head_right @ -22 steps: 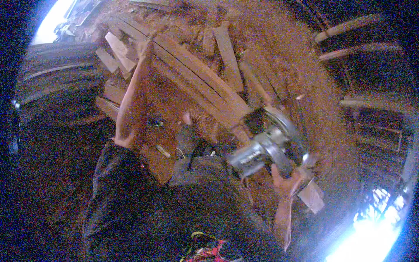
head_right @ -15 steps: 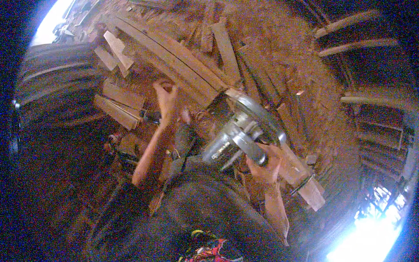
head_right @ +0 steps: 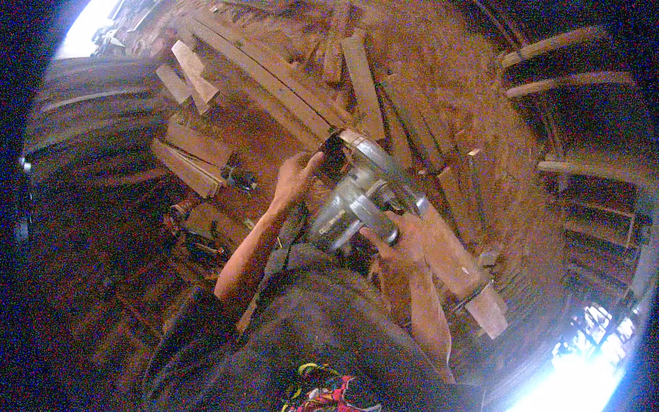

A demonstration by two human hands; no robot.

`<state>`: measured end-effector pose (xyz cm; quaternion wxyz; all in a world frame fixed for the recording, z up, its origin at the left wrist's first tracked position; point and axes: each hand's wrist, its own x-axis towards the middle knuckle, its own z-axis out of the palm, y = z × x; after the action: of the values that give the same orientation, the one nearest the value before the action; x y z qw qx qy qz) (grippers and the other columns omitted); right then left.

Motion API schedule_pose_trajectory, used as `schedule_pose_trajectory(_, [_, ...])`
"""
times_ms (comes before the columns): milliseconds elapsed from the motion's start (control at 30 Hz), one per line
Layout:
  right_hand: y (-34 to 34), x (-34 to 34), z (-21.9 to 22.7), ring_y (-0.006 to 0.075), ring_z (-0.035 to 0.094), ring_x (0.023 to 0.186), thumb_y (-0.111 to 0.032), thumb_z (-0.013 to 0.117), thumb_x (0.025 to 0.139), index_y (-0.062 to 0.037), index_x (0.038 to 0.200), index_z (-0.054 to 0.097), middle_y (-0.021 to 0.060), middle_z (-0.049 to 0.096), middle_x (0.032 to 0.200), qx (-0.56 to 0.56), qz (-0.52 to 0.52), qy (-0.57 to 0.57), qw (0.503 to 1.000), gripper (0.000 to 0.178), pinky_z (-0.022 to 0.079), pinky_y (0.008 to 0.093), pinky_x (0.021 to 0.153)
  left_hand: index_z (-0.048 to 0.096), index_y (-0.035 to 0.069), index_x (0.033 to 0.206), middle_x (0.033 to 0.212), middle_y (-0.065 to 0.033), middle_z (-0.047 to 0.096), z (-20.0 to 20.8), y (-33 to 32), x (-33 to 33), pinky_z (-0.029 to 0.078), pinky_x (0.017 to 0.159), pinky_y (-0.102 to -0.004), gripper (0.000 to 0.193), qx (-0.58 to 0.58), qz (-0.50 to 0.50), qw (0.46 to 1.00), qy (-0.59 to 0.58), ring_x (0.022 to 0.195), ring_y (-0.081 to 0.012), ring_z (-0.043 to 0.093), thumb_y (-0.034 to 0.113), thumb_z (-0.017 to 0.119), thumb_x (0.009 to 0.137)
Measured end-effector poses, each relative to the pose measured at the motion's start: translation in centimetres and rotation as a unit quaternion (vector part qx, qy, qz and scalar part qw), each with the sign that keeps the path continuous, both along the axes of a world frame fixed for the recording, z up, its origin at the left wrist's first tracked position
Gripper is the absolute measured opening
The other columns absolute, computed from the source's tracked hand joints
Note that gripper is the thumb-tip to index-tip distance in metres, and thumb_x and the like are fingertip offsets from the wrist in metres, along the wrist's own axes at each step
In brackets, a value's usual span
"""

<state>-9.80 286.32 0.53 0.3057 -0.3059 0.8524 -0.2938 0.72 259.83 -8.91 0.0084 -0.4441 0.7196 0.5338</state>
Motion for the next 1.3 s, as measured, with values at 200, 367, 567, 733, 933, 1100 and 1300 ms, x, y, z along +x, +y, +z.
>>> schedule_pose_trajectory(200, [-1.9,-0.4,2.7,0.0258,0.071,0.092,-0.037,0.090,0.079,0.0006,0.107,0.073,0.0135,0.075,0.099,-0.007,0.009,-0.018,1.000,0.050,0.055,0.0373,0.084,0.074,-0.004,0.113,0.105,-0.0245,0.075,-0.5,-1.0,0.7,0.054,0.092,-0.0451,0.062,-0.010,0.006,1.000,0.000,0.102,-0.0388,0.072,0.055,0.066,0.095])
schedule_pose_trajectory(367, [-2.4,-0.1,2.3,0.0247,0.071,0.092,-0.038,0.089,0.080,0.0024,0.107,0.073,0.0148,0.075,0.098,-0.030,-0.014,-0.044,0.998,0.052,0.055,0.0375,0.084,0.073,-0.004,0.115,0.108,-0.0257,0.074,0.2,-1.6,0.6,0.053,0.093,-0.0460,0.065,-0.028,-0.012,0.999,-0.016,0.104,-0.0401,0.071,0.057,0.065,0.095])
schedule_pose_trajectory(567, [-2.9,0.3,3.3,0.0268,0.074,0.093,-0.035,0.087,0.081,0.0002,0.108,0.074,0.0168,0.077,0.099,-0.060,-0.027,-0.040,0.997,0.047,0.057,0.0386,0.084,0.075,-0.002,0.109,0.101,-0.0233,0.076,0.2,-1.6,0.8,0.054,0.086,-0.0439,0.058,-0.095,-0.021,0.995,-0.003,0.095,-0.0376,0.073,0.054,0.062,0.098])
schedule_pose_trajectory(733, [-3.7,0.2,4.8,0.0253,0.073,0.099,-0.037,0.087,0.082,0.0028,0.111,0.073,0.0166,0.076,0.104,-0.009,-0.034,-0.096,0.995,0.051,0.055,0.0364,0.089,0.075,-0.001,0.106,0.100,-0.0224,0.076,1.0,-2.0,0.7,0.054,0.085,-0.0441,0.057,-0.091,-0.019,0.995,-0.020,0.093,-0.0377,0.073,0.054,0.062,0.097])
schedule_pose_trajectory(933, [-2.8,0.8,2.4,0.0232,0.074,0.086,-0.033,0.086,0.083,0.0008,0.106,0.074,0.0113,0.077,0.093,-0.057,-0.028,-0.032,0.997,0.043,0.057,0.0355,0.080,0.075,-0.001,0.103,0.099,-0.0227,0.075,1.5,-2.1,0.7,0.054,0.085,-0.0452,0.059,-0.088,-0.024,0.996,-0.006,0.093,-0.0386,0.072,0.056,0.061,0.097])
schedule_pose_trajectory(1100, [-3.4,0.8,3.0,0.0313,0.075,0.081,-0.032,0.083,0.084,-0.0055,0.099,0.075,0.0142,0.077,0.091,-0.079,-0.031,-0.042,0.996,0.032,0.060,0.0410,0.076,0.076,-0.001,0.102,0.100,-0.0228,0.075,1.4,-2.1,1.0,0.053,0.087,-0.0462,0.061,-0.091,-0.016,0.996,-0.007,0.096,-0.0397,0.072,0.057,0.060,0.097])
schedule_pose_trajectory(1300, [-3.1,1.1,1.7,0.0305,0.075,0.079,-0.030,0.084,0.083,-0.0060,0.096,0.074,0.0139,0.077,0.088,-0.108,-0.040,-0.009,0.993,0.029,0.059,0.0410,0.074,0.073,-0.004,0.115,0.109,-0.0266,0.074,2.6,-2.3,0.6,0.054,0.094,-0.0457,0.065,-0.053,-0.024,0.998,-0.033,0.106,-0.0401,0.071,0.057,0.064,0.096])
